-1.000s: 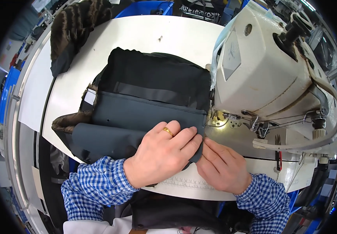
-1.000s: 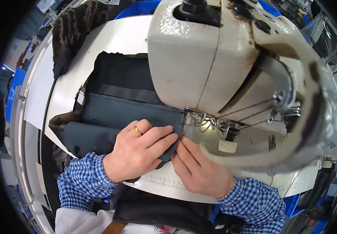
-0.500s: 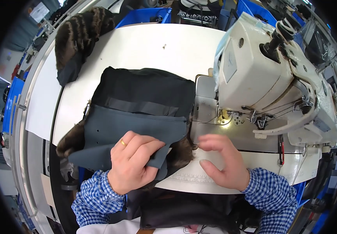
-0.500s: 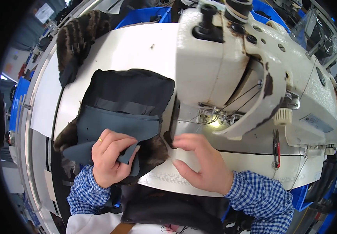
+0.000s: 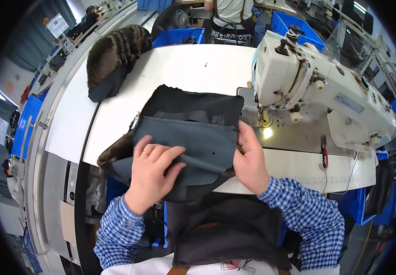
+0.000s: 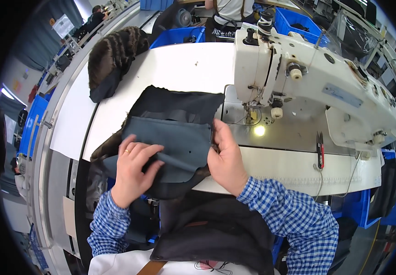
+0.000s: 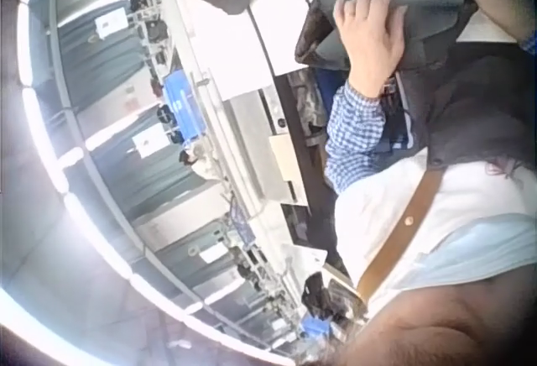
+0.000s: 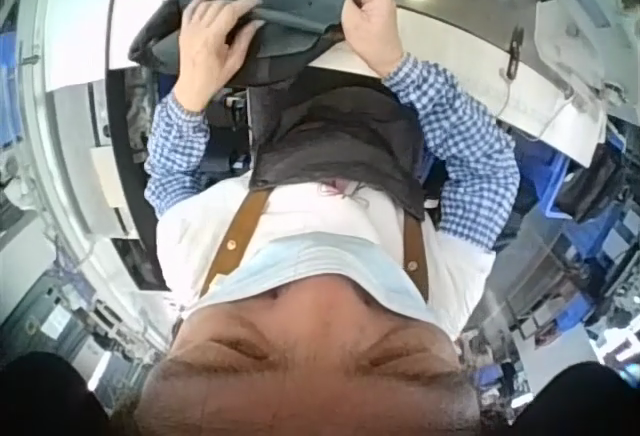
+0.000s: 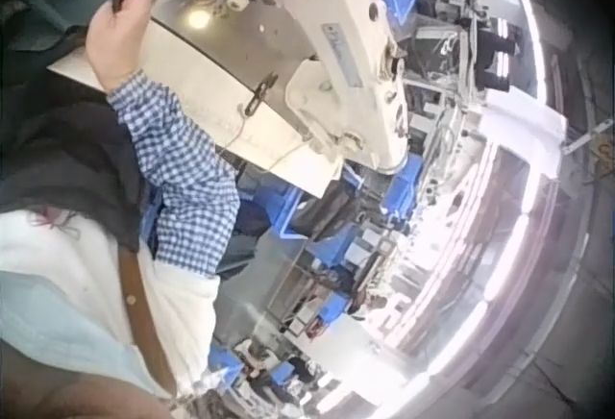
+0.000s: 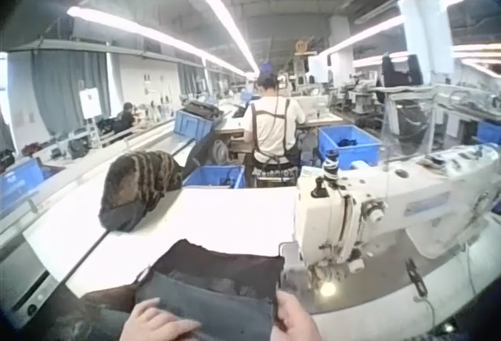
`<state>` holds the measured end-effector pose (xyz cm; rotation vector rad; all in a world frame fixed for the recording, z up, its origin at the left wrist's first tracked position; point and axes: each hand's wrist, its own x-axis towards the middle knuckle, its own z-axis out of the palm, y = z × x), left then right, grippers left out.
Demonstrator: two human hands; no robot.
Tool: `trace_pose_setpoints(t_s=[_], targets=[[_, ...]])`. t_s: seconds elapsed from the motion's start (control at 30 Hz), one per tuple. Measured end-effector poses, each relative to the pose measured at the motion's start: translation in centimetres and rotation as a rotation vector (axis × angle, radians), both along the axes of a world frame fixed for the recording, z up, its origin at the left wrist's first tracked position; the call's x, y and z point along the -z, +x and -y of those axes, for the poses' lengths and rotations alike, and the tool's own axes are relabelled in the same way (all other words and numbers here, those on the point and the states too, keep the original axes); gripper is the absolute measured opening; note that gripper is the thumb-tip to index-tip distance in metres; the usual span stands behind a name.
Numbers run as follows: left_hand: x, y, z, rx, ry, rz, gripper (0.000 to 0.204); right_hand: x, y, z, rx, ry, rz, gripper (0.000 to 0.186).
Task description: Using an industrial sewing machine to stitch together leather and fabric components.
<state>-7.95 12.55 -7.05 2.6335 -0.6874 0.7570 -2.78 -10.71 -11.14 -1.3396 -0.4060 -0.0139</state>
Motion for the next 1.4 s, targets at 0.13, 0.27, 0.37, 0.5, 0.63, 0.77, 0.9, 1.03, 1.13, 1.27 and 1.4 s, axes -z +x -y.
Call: trace_pose_setpoints(t_s=[0.13, 0.27, 0.37, 0.5, 0.63, 0.77, 0.9, 1.03, 1.13, 1.27, 1.4], targets=[[-6.2, -0.7, -0.8, 0.108, 0.047, 0.457, 0.025, -1.0, 0.9, -1.3, -0.044, -0.289, 0.216, 0.04], [-13.3, 3.4, 3.1, 0.372, 0.205, 0.775, 0.028, -1.2, -2.4, -2.5, -0.183, -0.536, 0.829, 0.026], [-11.6, 6.8, 6.1, 0.581, 0.276, 0.754, 0.038, -3.3, -6.2, -3.3, -0.482, -0.554, 0.612, 0.018], [-5.1, 8.5, 8.5, 0.633, 0.264, 0.563, 0.041, -2.3, -8.6, -1.9, -0.577, -0.627, 0.325, 0.018], [-2.3, 9.1, 10.1, 0.637, 0.195, 0.51, 0.041, -0.3, -9.7, -1.4, -0.622, -0.368, 0.125, 0.015], [-1.5, 9.7, 9.7, 0.61, 0.17, 0.485, 0.044, -0.7, -9.8, -0.5, -0.763, -0.36, -0.154, 0.006], [-2.5, 9.4, 7.9, 0.558, 0.243, 0.461, 0.042, -1.7, -10.1, -1.7, -0.764, -0.1, -0.271, 0.02], [-9.0, 8.7, 6.1, 0.514, -0.025, 0.651, 0.031, -1.1, -9.9, -0.6, -0.353, -0.225, 0.176, 0.035], [-14.1, 1.3, 4.8, 0.416, -0.12, 0.6, 0.032, -2.4, -7.1, 2.9, -0.015, -0.403, 0.383, 0.042], [-15.6, -6.2, 2.1, 0.59, 0.151, -0.339, 0.035, -3.6, -2.8, 6.5, 0.264, -0.405, 0.612, 0.041], [-6.5, -1.0, -0.6, 0.05, -0.083, -0.017, 0.077, -3.8, -3.3, 11.1, 0.193, -0.333, 0.382, 0.046]])
